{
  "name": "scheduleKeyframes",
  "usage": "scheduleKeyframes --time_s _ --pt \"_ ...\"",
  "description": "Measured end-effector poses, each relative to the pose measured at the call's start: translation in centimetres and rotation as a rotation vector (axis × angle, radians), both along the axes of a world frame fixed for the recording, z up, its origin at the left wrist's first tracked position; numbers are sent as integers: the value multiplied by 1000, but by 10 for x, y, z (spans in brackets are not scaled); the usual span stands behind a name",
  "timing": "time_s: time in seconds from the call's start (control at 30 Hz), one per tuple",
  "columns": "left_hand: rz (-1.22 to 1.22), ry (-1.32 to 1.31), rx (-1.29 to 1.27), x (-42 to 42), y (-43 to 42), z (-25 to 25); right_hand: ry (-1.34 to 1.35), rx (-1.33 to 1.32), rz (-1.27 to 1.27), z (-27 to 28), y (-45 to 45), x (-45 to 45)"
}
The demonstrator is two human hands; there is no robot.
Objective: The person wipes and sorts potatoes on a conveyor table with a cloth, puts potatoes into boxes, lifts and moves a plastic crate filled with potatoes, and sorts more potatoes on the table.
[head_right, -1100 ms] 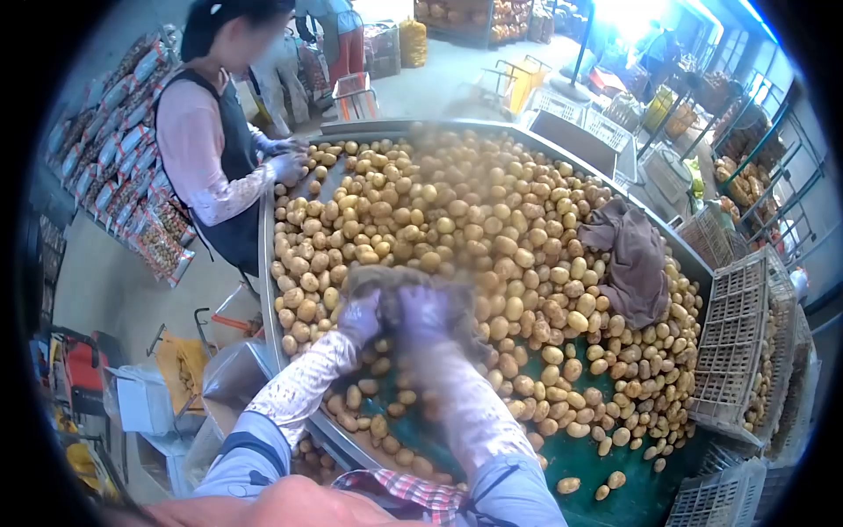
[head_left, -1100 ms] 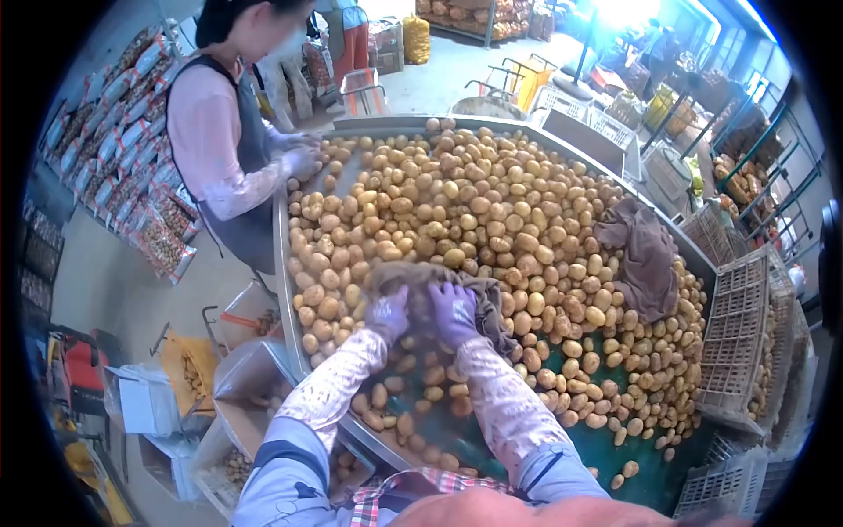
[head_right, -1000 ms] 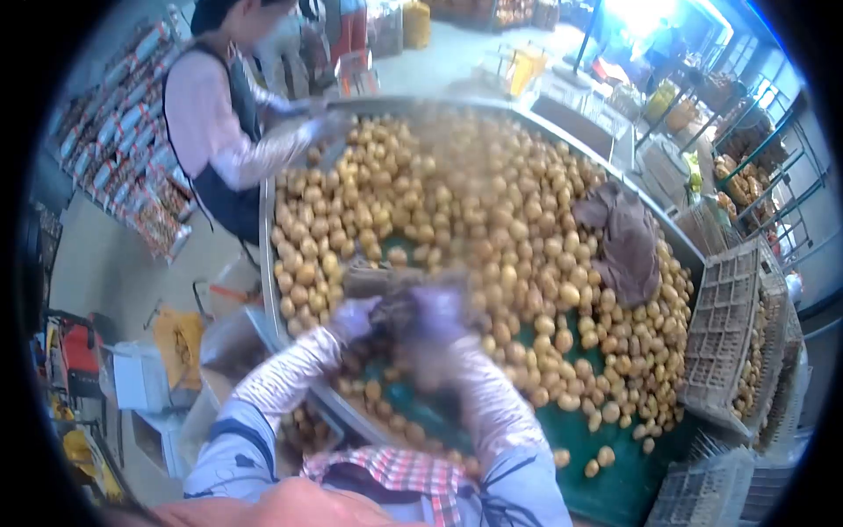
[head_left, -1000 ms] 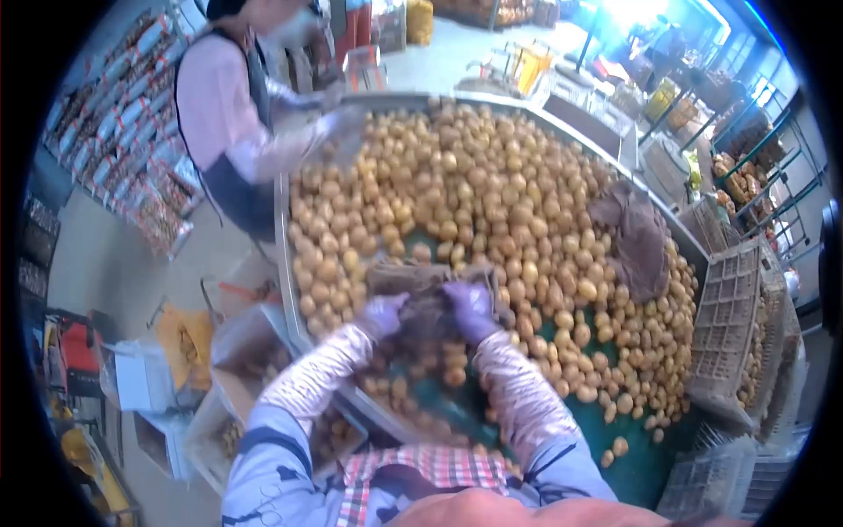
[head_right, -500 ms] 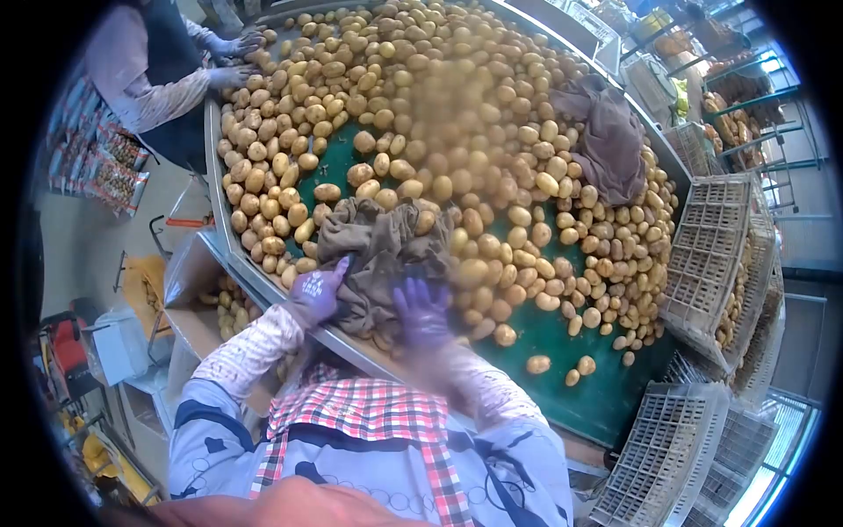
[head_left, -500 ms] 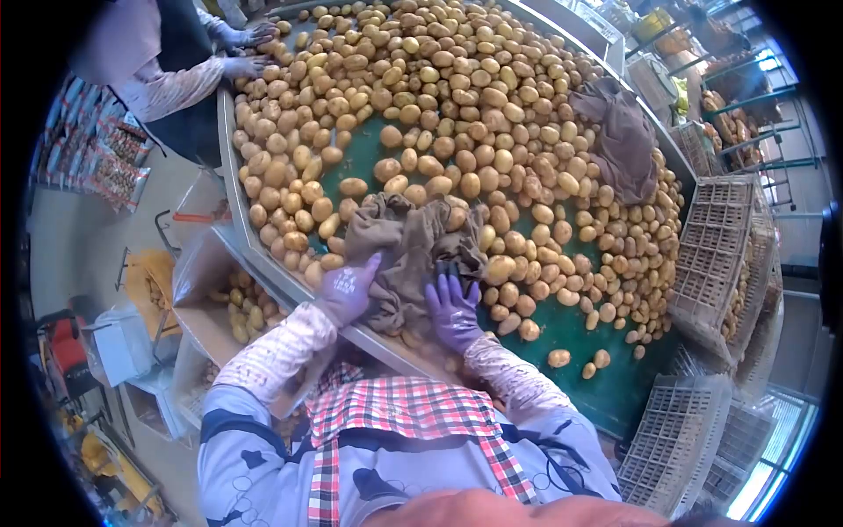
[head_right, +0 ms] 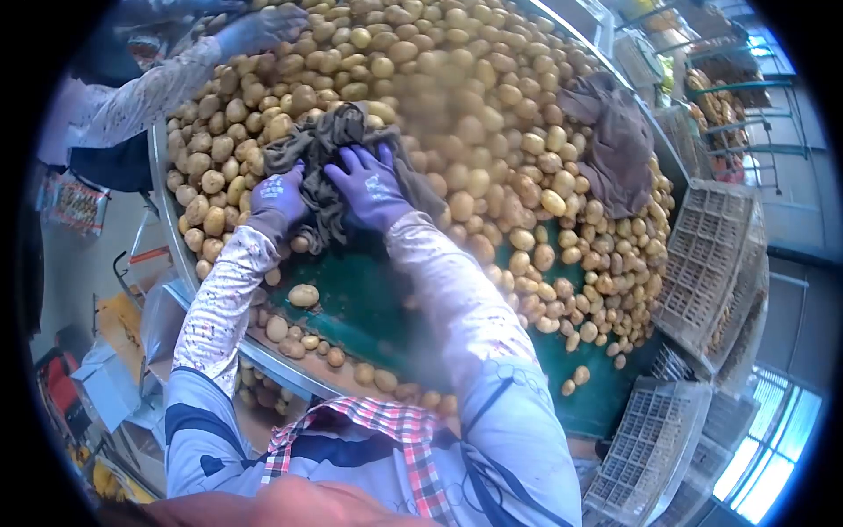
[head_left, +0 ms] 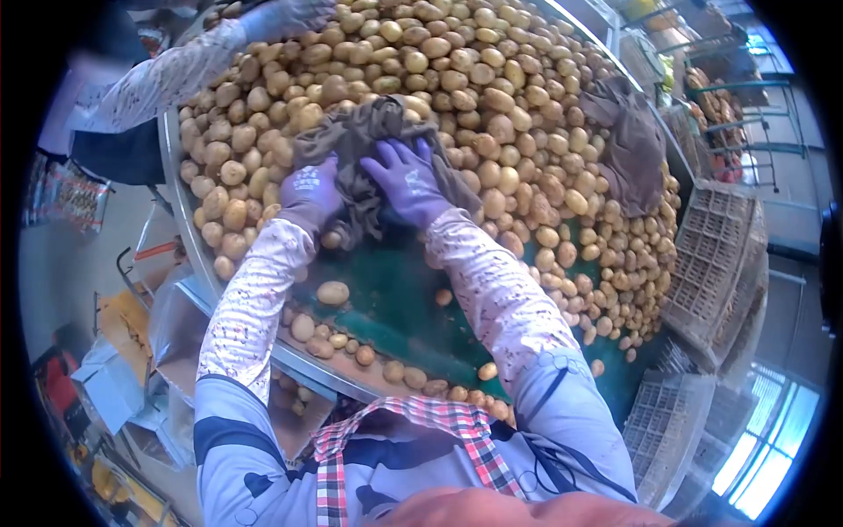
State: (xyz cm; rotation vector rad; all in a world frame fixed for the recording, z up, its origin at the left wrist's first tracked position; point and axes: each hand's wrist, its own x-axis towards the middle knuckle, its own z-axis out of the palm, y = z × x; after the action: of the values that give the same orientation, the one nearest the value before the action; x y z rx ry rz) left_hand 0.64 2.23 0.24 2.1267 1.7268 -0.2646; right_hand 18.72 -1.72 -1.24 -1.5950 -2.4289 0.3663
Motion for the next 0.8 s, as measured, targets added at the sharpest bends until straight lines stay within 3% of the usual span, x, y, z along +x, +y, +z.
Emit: scheduleKeyframes --time_s 0.13,0.2,0.23,0.27,0.33,0.4,0.47,0.5,0.53,0.57,0.6,0.63,0.67,0.7,0.73,0.8 --pt "17 -58 63 -15 -33 -2 -8 269 -235 -27 -39 -20" --pt "-18 -134 80 -33 -63 -32 53 204 -332 -7 -80 -31" --pt "-13 -84 8 -36 -80 -23 91 223 -295 -8 -101 -32" --pt "-119 -199 28 -49 -95 -39 130 242 -250 -13 -121 -30" --pt "-142 -126 -51 -46 -135 3 297 59 -185 -8 -164 -18" --pt "-126 -320 -100 -61 -159 -27 545 -85 -278 -17 -207 2" --pt "-188 -494 -175 -21 -188 30 819 -596 -667 68 -245 35" --pt "-225 -524 -102 -10 -195 16 973 -431 -721 62 -268 50" --pt "-271 -459 -64 31 -210 59 1105 -257 -757 46 -287 71" --pt "-204 -593 -116 53 -216 43 893 -113 -734 19 -302 113" --pt "-250 -614 -136 92 -229 85 1102 -200 -860 79 -317 134" --pt "-283 -718 -215 122 -239 94 993 57 -899 78 -334 162" --pt "-329 -850 -276 153 -251 95 1033 115 -814 89 -350 202" --pt "-300 -1052 -532 188 -269 102 1483 284 -948 99 -366 215" --pt "-238 -1220 -808 224 -286 109 1367 366 -981 111 -384 242" --pt "-669 -988 -329 268 -303 134 1148 449 -846 112 -413 301"
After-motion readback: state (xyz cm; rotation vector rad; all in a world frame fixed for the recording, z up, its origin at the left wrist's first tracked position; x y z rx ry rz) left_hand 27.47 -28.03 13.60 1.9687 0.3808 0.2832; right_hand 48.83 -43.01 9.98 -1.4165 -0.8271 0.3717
